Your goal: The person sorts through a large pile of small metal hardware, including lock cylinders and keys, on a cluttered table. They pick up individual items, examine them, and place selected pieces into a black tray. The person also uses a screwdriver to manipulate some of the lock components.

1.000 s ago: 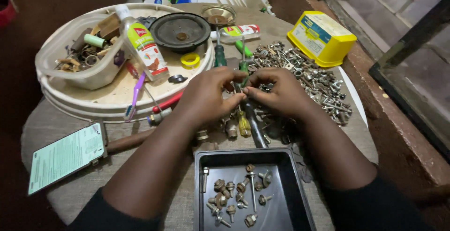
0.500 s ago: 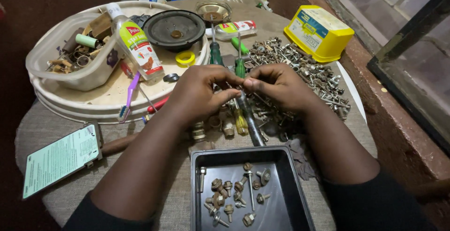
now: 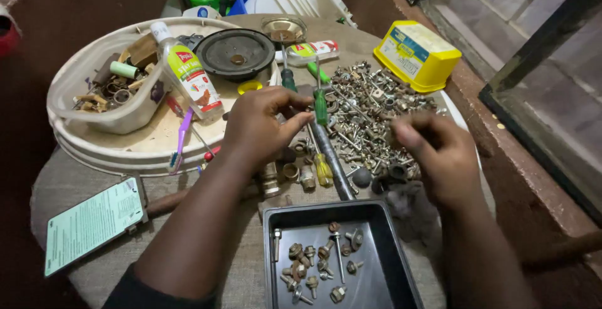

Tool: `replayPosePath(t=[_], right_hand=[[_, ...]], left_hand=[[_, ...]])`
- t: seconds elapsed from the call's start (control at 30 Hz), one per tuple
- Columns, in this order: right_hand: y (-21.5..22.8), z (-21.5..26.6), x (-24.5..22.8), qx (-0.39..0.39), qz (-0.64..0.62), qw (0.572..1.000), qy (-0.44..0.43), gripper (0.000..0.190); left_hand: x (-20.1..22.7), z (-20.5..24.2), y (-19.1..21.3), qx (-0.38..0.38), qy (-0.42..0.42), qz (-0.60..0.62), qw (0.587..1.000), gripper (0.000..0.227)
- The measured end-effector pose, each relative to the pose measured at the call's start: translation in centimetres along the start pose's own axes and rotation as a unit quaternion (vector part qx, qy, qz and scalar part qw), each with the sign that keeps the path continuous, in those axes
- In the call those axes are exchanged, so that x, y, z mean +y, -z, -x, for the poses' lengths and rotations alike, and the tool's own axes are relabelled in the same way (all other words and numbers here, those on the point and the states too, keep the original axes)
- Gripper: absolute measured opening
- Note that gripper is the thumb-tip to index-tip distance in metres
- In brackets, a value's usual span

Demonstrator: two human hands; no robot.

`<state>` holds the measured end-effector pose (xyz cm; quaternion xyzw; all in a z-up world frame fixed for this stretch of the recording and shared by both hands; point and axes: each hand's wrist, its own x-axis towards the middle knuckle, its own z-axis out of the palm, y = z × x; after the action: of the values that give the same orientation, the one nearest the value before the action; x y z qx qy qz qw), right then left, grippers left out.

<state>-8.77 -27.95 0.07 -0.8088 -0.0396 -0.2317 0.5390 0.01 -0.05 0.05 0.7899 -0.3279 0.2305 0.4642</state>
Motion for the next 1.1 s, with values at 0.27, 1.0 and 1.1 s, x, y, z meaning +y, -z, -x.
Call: replayPosePath(t=[0.27, 1.0, 1.1], right_hand=[[-5.7, -4.3, -0.7, 0.125, -0.321, 0.939, 0.012, 0.032], [-7.7, -6.7, -0.9, -0.186, -0.123, 0.975, -0.001, 0.016], [-8.7, -11.6, 3.8, -0.057, 0.077, 0.995, -0.007, 0.012]], left_hand=[[-0.2, 0.1, -0.1, 0.013, 0.002, -0.009, 1.000, 0.018], [1.7, 0.3, -0.6, 0.010, -0.005, -0.012, 1.000, 0.026], [5.8, 0.2, 0.5, 0.007, 0.052, -0.085, 0.995, 0.036]])
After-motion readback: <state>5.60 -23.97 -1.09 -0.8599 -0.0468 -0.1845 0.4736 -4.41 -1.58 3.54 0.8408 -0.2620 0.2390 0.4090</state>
